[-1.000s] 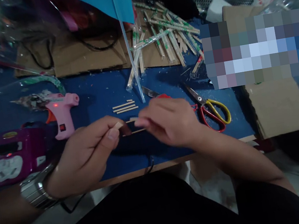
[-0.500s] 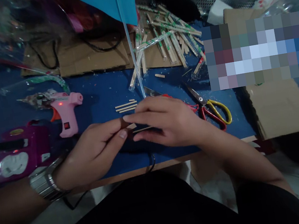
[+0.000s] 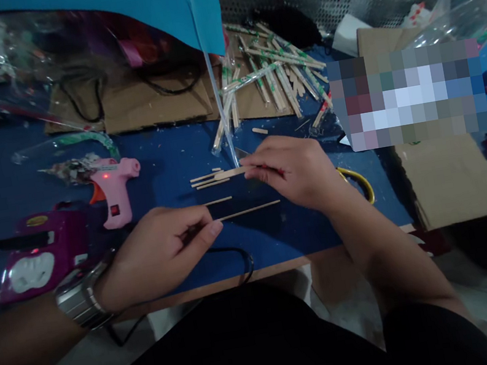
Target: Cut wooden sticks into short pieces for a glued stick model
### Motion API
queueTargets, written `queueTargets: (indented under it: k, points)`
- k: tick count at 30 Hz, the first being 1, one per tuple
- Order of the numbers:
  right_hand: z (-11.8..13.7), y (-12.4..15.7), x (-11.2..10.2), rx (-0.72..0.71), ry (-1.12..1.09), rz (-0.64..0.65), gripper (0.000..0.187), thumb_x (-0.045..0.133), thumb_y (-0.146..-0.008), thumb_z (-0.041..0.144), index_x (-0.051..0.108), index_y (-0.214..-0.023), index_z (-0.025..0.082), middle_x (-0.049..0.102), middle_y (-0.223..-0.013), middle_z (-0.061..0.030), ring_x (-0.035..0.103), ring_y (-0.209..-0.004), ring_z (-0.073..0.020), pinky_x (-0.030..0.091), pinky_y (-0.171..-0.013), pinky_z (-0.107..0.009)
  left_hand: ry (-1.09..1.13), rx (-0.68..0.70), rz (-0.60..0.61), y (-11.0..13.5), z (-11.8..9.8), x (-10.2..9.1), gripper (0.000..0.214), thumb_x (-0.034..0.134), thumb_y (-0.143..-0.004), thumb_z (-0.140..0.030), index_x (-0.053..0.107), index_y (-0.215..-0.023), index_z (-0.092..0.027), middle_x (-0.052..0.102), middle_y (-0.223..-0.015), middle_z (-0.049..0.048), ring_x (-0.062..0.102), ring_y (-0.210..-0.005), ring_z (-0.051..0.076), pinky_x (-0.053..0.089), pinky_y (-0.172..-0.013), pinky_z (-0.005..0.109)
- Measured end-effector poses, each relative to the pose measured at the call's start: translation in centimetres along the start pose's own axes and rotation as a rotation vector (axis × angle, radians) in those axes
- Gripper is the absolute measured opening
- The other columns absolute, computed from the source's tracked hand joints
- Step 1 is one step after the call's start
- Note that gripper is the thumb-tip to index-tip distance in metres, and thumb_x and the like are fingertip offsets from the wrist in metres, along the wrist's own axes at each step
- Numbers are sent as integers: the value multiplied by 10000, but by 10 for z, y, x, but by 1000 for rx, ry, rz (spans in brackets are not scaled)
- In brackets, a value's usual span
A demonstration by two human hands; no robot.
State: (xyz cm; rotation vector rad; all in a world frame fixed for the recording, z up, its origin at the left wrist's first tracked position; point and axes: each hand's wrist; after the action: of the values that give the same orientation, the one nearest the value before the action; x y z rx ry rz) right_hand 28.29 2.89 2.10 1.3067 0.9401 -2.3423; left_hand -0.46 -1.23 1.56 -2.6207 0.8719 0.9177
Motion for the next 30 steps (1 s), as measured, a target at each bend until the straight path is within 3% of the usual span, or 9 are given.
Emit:
queueTargets:
  k: [3,7,12,18,21,23,25,28,30]
  points:
    - [-4,-1,8,26,-14,59,199,754,-1091,358,890,-1176,239,894,-1086,-69,843,-969,-232,661,-866,-362,-80,148,57,2,2,4,461,561,-1122,-392,520,-700,-209,552,-590,-52,485,-527,105,281,-573,308]
    - [5,-5,17,19,-19,91,224,712,-1113,327,869,-1217,206,885,-1133,-92,834,-1032,-238,639,-908,-360,-181,296,152,4,6,10,477,529,-1143,-453,536,-730,-214,588,-616,-32,517,-548,133,240,-588,337]
    - [23,-27,24,-35,41,209,291,616,-1154,312,841,-1299,196,866,-1179,-107,808,-1090,-250,611,-932,-371,-219,307,142,4,11,13,497,512,-1149,-494,578,-743,-215,648,-653,-3,591,-587,155,261,-603,348]
    - [28,-86,54,-4,231,285,319,559,-1168,319,840,-1253,195,833,-1248,-134,779,-1144,-300,564,-913,-393,-250,311,170,4,13,13,500,534,-1146,-514,609,-753,-213,693,-668,9,600,-594,156,221,-599,349]
    - [22,-107,65,24,352,323,366,598,-1141,316,759,-1449,199,802,-1379,-160,768,-1158,-339,571,-872,-412,-280,300,178,3,12,13,501,540,-1145,-523,625,-762,-212,722,-693,18,638,-617,168,196,-592,366]
    - [18,-110,62,69,412,313,540,635,-1117,325,617,-1636,177,741,-1512,-204,768,-1172,-380,588,-879,-451,-301,290,187,3,12,13,501,534,-1151,-523,638,-773,-212,734,-706,20,666,-639,178,200,-589,372]
    - [14,-103,48,105,425,246,579,604,-1124,338,566,-1680,180,709,-1559,-220,762,-1208,-407,602,-931,-496,-326,274,194,2,11,13,459,552,-1150,-502,661,-809,-215,750,-733,19,694,-669,191,225,-587,373]
    - [6,-80,16,71,350,233,471,551,-1128,373,687,-1526,159,758,-1453,-220,712,-1341,-440,602,-1039,-563,-352,231,185,0,10,11,286,611,-1132,-432,698,-962,-219,806,-883,24,749,-782,216,311,-606,363]
    - [-3,-60,-4,91,338,319,405,542,-1126,443,766,-1368,208,801,-1325,-186,762,-1221,-408,616,-1031,-571,-379,171,156,-1,10,10,172,625,-1122,-368,693,-1101,-211,829,-1032,44,776,-896,241,388,-649,361]
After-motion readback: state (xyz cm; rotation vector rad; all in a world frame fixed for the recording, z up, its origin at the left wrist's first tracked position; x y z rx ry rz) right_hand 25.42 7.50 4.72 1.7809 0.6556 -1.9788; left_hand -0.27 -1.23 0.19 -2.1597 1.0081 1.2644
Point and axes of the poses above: each hand's wrist, its own y-axis away from the middle knuckle, its own x-axis out of the palm, z = x × y
